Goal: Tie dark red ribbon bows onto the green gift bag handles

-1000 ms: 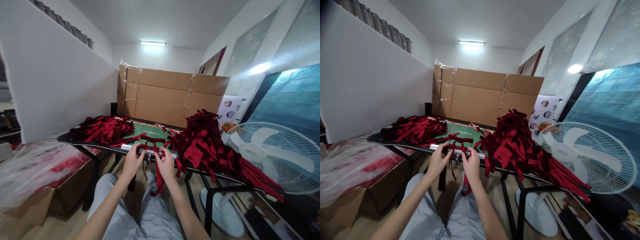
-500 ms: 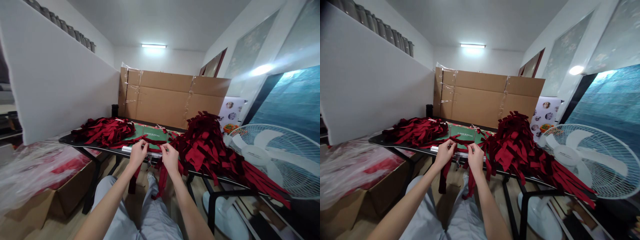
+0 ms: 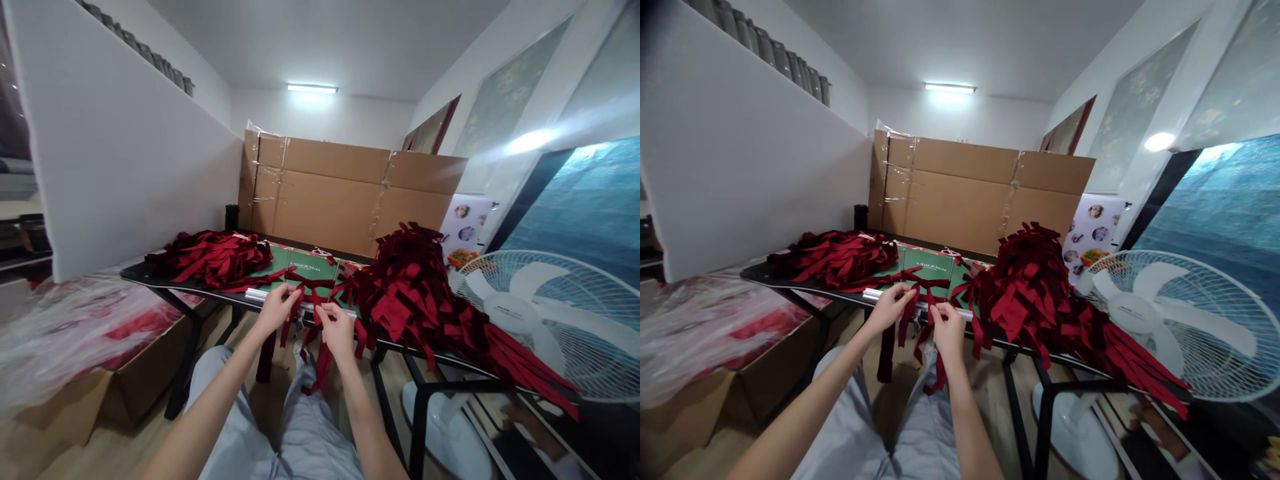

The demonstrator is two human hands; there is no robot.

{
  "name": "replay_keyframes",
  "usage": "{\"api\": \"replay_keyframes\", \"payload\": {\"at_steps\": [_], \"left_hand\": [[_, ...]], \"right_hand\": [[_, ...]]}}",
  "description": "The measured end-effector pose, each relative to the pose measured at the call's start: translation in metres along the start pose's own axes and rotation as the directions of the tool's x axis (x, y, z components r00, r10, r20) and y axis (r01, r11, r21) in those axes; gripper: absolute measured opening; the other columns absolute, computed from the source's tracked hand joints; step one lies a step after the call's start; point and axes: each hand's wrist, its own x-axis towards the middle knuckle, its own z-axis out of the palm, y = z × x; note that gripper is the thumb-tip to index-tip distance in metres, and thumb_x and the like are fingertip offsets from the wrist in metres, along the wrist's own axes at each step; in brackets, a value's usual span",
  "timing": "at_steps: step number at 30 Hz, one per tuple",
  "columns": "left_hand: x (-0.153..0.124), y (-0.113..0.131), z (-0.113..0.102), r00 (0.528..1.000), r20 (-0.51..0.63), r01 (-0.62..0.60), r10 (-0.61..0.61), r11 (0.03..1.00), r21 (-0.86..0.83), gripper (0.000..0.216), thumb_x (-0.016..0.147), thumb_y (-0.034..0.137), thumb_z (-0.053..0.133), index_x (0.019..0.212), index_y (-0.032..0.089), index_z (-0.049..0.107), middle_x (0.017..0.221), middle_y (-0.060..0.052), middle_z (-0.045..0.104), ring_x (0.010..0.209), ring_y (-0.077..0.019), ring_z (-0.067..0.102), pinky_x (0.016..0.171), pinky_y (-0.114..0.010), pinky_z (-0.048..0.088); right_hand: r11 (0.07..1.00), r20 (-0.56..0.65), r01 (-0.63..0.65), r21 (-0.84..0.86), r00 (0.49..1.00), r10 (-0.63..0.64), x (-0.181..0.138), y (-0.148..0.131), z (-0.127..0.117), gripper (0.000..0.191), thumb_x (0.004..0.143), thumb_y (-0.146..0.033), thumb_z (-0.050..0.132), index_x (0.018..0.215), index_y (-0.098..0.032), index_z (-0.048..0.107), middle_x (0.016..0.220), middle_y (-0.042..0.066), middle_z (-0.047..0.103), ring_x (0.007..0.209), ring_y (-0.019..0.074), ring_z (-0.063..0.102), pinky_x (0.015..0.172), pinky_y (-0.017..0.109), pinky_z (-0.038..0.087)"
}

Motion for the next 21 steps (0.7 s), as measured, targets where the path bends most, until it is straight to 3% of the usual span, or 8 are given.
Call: {"api": "replay_keyframes", "payload": {"at_steps": [6, 10, 14, 21], "left_hand": [[-0.021, -0.017, 0.003, 0.991, 0.098, 0.098, -0.095, 0.995, -0.023, 0.037, 0.078, 0.051, 0.055, 0.081, 0.015, 0.06, 0.063, 0.003, 0.057, 0.034, -0.0059, 0.04, 0.034, -0.019, 0.028], [-0.039, -0.031, 0.005, 0.987, 0.103, 0.132, -0.126, 0.99, -0.055, 0.037, 0.077, 0.052, 0.057, 0.079, 0.016, 0.06, 0.059, 0.004, 0.055, 0.033, -0.0054, 0.038, 0.033, -0.019, 0.027], [-0.058, -0.048, 0.007, 0.972, 0.108, 0.218, -0.206, 0.97, -0.112, 0.036, 0.076, 0.052, 0.058, 0.08, 0.016, 0.058, 0.054, 0.007, 0.048, 0.033, -0.0052, 0.036, 0.033, -0.018, 0.026], [-0.089, -0.082, 0.017, 0.944, 0.158, 0.308, -0.291, 0.946, -0.1, 0.043, 0.074, 0.057, 0.058, 0.076, 0.014, 0.059, 0.051, 0.006, 0.048, 0.033, -0.0053, 0.035, 0.034, -0.019, 0.026]], "right_hand": [[0.98, 0.099, -0.172, 0.095, 0.982, 0.163, -0.032, 0.042, 0.012, 0.054, 0.066, -0.067, 0.06, 0.077, -0.015, 0.06, 0.074, 0.008, 0.068, 0.028, 0.0077, 0.04, 0.028, 0.023, 0.024], [0.959, 0.171, -0.245, 0.14, 0.96, 0.22, -0.054, 0.064, 0.015, 0.057, 0.06, -0.071, 0.063, 0.072, -0.015, 0.06, 0.053, 0.001, 0.059, 0.028, 0.0077, 0.037, 0.03, 0.022, 0.023], [0.948, 0.22, -0.282, 0.149, 0.944, 0.246, -0.068, 0.077, 0.019, 0.054, 0.062, -0.07, 0.062, 0.068, -0.016, 0.058, 0.036, -0.008, 0.038, 0.029, 0.0083, 0.033, 0.032, 0.021, 0.021], [0.95, 0.276, -0.288, 0.125, 0.929, 0.246, -0.086, 0.099, 0.026, 0.05, 0.066, -0.066, 0.062, 0.057, -0.018, 0.053, 0.039, -0.008, 0.037, 0.032, 0.008, 0.035, 0.036, 0.021, 0.022]]}}
